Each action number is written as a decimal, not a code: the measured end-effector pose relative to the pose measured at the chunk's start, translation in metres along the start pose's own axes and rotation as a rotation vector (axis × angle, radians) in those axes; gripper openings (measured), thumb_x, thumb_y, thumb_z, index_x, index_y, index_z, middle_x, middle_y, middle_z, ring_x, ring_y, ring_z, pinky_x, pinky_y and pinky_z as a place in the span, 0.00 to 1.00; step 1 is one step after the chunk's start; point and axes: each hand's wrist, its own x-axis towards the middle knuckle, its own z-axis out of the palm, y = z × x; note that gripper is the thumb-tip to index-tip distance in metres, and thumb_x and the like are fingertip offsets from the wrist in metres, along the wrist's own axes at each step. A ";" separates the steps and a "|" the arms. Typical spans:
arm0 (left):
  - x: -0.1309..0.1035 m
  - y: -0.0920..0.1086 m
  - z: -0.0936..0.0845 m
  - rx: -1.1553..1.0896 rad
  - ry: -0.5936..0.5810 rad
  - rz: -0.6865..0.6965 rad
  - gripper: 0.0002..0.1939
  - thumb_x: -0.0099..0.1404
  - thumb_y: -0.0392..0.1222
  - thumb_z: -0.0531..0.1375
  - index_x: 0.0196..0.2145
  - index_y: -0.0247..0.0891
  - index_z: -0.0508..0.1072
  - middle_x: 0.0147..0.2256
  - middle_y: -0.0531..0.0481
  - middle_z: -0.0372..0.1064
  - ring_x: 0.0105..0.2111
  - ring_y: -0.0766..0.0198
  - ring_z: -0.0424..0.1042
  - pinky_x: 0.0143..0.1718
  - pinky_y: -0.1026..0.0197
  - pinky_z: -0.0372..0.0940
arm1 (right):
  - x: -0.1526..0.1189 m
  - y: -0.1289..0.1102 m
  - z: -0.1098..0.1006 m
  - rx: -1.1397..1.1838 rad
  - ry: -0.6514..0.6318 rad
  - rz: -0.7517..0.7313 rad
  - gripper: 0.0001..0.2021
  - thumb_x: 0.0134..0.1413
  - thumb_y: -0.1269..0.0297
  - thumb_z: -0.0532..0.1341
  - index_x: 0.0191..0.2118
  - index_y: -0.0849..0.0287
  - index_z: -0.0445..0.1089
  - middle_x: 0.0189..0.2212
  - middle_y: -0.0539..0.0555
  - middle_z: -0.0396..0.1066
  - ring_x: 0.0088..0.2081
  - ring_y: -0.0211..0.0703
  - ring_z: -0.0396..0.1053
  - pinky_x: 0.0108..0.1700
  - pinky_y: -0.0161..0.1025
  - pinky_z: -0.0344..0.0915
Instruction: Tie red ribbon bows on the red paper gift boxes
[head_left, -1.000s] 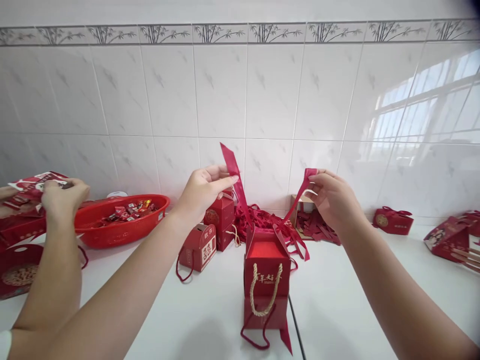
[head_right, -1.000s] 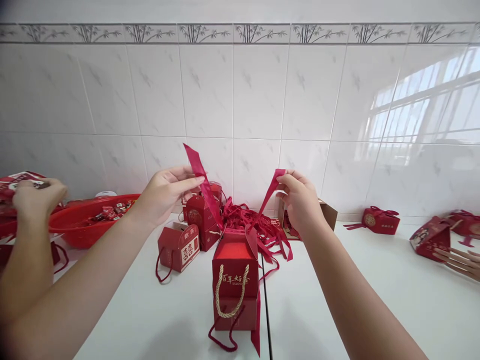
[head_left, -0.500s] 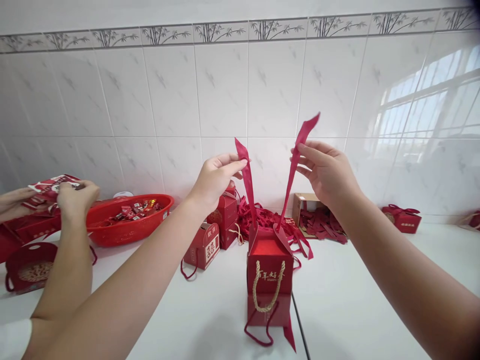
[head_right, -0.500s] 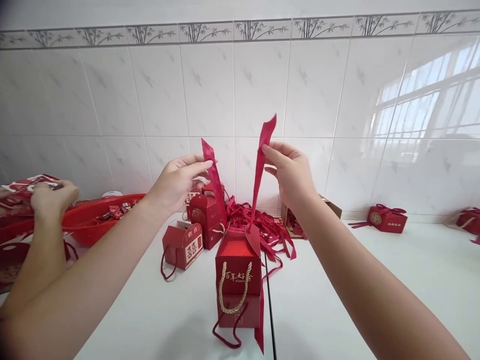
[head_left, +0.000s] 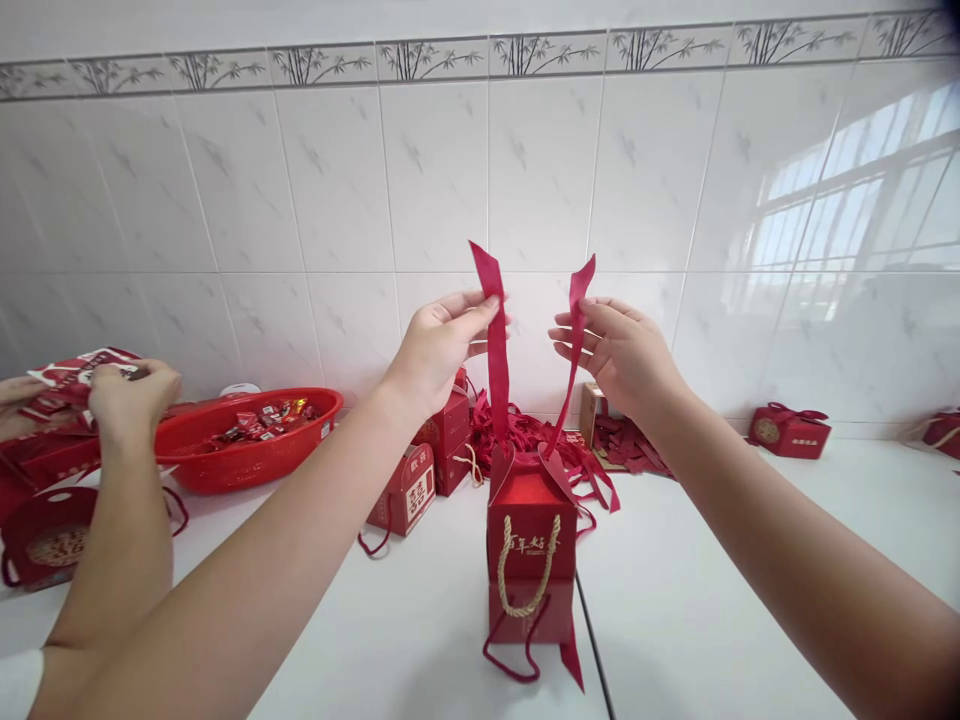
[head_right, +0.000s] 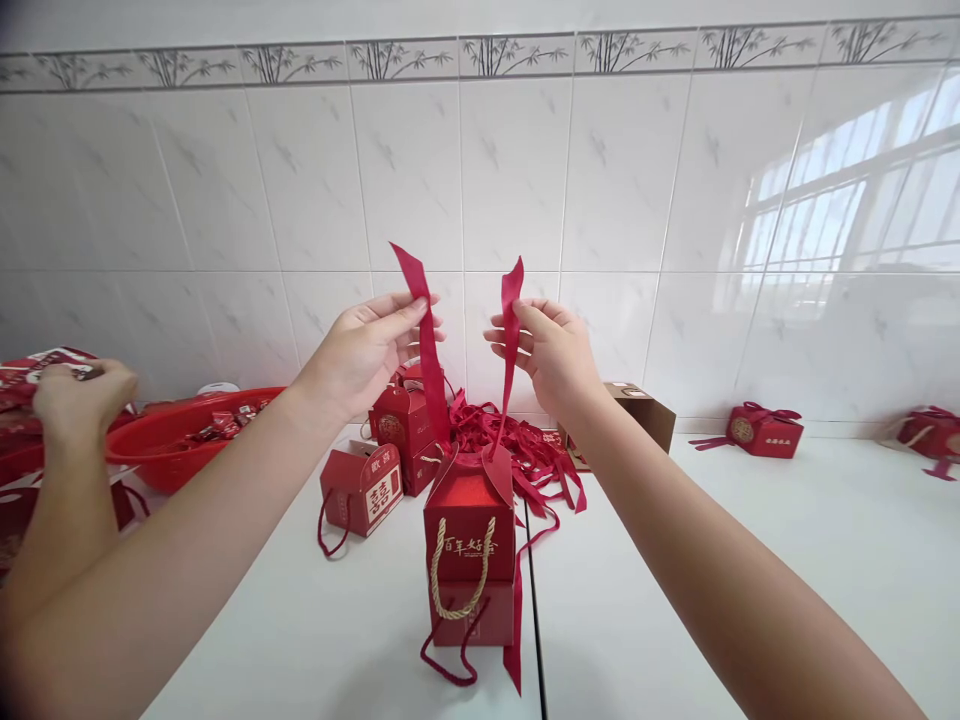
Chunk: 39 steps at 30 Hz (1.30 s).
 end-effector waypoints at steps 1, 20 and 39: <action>-0.002 0.000 0.002 0.020 -0.022 -0.005 0.09 0.55 0.39 0.65 0.34 0.35 0.74 0.26 0.53 0.71 0.29 0.67 0.71 0.36 0.62 0.66 | 0.000 0.000 0.002 -0.020 0.004 0.004 0.05 0.51 0.66 0.62 0.29 0.58 0.65 0.26 0.50 0.72 0.25 0.35 0.71 0.32 0.34 0.68; -0.025 -0.001 -0.002 -0.039 -0.216 -0.342 0.16 0.58 0.31 0.57 0.45 0.35 0.63 0.26 0.51 0.70 0.27 0.64 0.73 0.31 0.61 0.66 | -0.022 0.010 -0.008 -0.449 -0.564 -0.252 0.10 0.57 0.57 0.58 0.37 0.55 0.74 0.31 0.50 0.72 0.34 0.37 0.69 0.38 0.37 0.66; -0.049 -0.012 -0.041 1.040 0.127 0.294 0.03 0.55 0.34 0.57 0.27 0.40 0.64 0.22 0.56 0.59 0.24 0.67 0.61 0.29 0.64 0.57 | -0.037 -0.001 -0.056 -1.005 0.009 -0.467 0.11 0.54 0.56 0.59 0.27 0.54 0.74 0.24 0.51 0.73 0.27 0.44 0.69 0.29 0.41 0.63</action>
